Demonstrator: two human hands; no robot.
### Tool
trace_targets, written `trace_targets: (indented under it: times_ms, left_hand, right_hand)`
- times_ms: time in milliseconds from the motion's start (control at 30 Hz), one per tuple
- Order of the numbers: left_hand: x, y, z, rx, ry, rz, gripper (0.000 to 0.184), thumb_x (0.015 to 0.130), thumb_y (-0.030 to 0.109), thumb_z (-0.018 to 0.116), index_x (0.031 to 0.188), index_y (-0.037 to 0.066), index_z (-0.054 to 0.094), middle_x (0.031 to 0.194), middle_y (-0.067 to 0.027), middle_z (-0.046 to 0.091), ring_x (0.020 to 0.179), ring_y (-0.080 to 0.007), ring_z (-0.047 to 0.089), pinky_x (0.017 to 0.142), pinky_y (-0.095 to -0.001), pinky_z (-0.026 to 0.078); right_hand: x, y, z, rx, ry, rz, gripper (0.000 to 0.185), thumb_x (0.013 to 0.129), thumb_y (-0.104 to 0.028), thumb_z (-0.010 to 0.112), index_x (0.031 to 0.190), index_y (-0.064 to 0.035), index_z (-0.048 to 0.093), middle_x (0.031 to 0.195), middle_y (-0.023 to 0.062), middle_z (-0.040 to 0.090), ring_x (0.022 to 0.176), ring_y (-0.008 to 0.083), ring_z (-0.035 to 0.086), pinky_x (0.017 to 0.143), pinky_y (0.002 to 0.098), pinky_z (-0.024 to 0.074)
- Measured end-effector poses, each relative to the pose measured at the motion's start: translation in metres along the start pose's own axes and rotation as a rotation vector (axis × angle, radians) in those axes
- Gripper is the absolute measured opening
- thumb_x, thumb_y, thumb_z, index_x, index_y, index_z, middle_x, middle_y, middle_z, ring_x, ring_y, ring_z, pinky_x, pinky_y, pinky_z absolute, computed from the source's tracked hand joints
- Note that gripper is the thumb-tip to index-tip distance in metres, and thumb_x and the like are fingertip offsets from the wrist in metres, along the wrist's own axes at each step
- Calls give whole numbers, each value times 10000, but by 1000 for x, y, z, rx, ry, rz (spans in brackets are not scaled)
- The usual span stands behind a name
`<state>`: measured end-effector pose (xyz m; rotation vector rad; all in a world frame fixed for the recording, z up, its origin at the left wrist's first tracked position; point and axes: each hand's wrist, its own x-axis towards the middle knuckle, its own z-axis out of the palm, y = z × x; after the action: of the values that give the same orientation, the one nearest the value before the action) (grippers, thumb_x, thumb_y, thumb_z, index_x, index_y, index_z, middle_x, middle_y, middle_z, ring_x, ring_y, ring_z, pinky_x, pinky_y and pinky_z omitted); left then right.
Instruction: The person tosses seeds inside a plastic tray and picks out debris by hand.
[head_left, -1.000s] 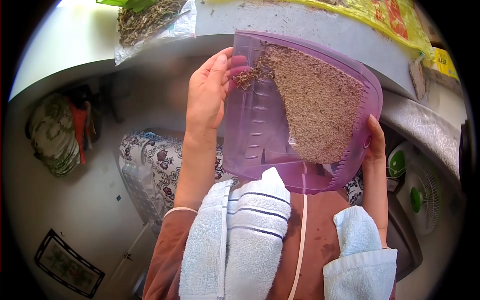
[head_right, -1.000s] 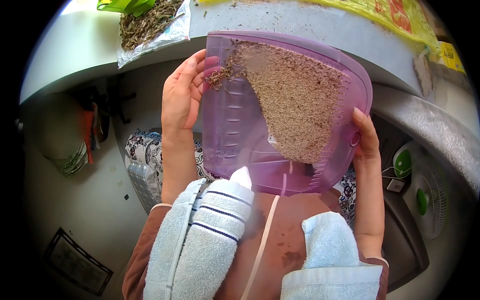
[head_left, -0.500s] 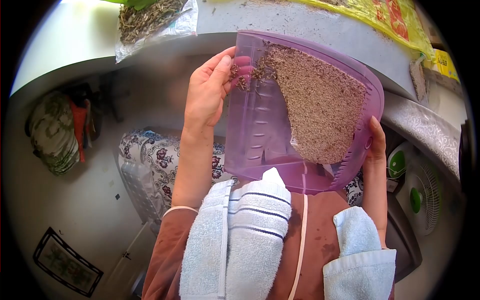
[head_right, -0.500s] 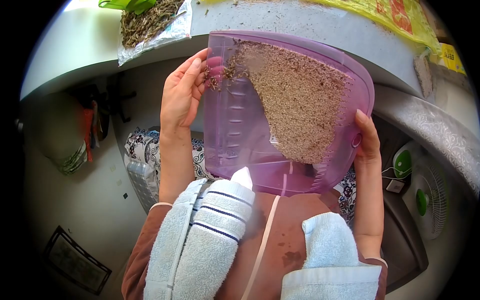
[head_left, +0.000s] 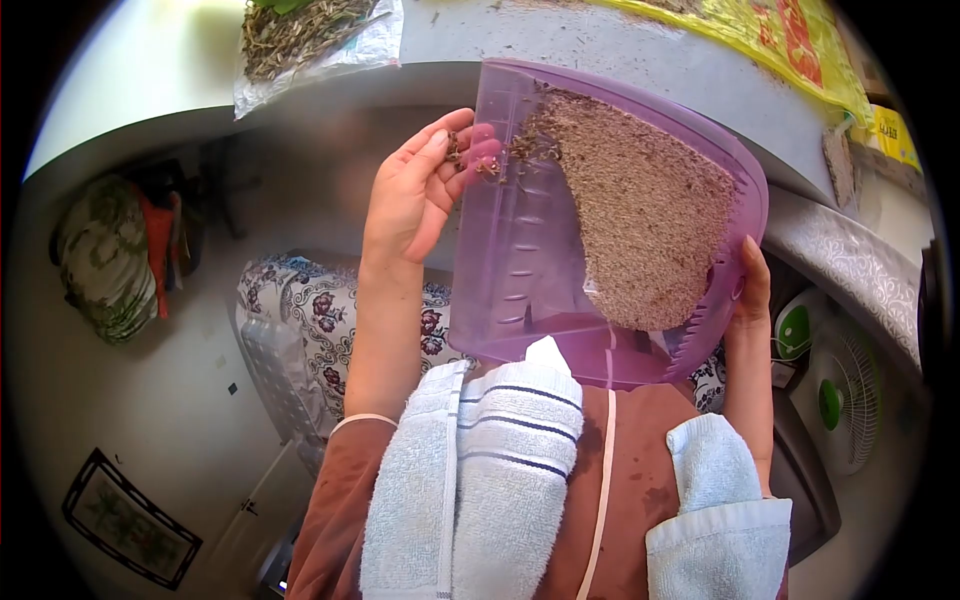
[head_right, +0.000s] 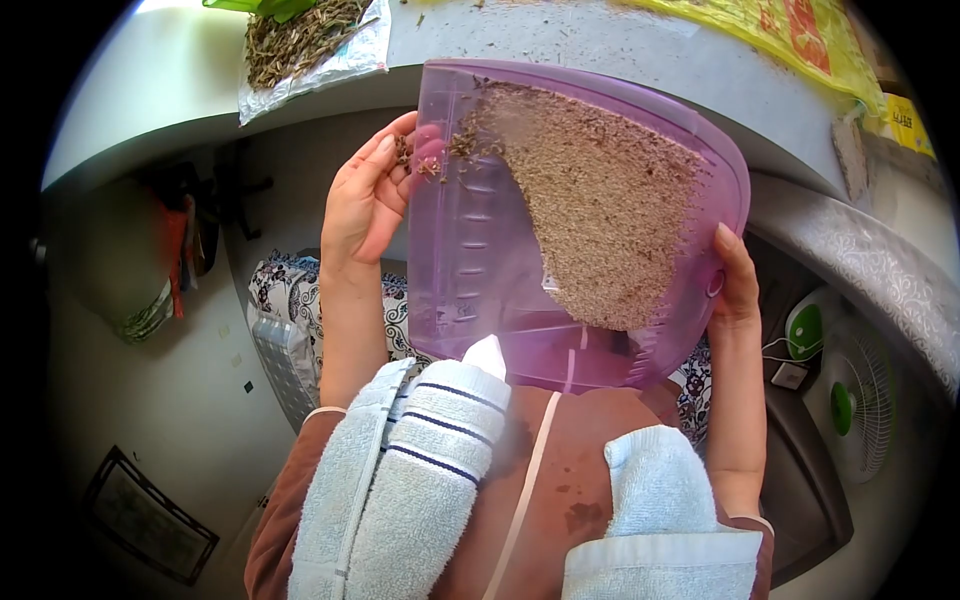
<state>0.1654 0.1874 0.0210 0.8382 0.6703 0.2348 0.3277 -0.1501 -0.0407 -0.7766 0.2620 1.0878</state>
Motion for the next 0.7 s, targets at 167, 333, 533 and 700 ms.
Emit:
trace_targets:
  times_ms: [167, 333, 533, 700]
  left_hand:
    - [-16, -3, 14, 168, 39, 28, 376, 910, 52, 576, 1250, -73, 479, 1116, -141, 613, 968, -153, 626, 846, -265, 535]
    - [-23, -9, 31, 423, 121, 186, 476, 792, -40, 693, 1223, -75, 495, 1043, -113, 622, 908, -125, 614, 823, -250, 528]
    - [-32, -7, 28, 312, 116, 130, 403, 880, -29, 559, 1270, -82, 469, 1095, -161, 619, 943, -170, 634, 828, -271, 539]
    - [-37, -2, 15, 4, 42, 62, 357, 946, 43, 444, 1275, -94, 464, 1128, -193, 611, 973, -222, 643, 847, -298, 544]
  right_hand:
    - [1, 2, 0, 0, 8, -2, 605, 818, -290, 651, 1302, 15, 453, 1213, 157, 584, 1079, 264, 596, 951, 387, 480]
    - [5, 7, -9, 24, 0, -2, 606, 815, -295, 653, 1298, 15, 458, 1211, 156, 587, 1077, 267, 596, 951, 394, 481]
    - [7, 11, -11, 72, 10, 13, 613, 815, -306, 653, 1303, 7, 454, 1201, 153, 594, 1068, 273, 601, 946, 400, 484]
    - [8, 11, -11, 87, -3, 9, 613, 817, -309, 651, 1307, 2, 452, 1205, 156, 592, 1066, 279, 601, 948, 409, 482]
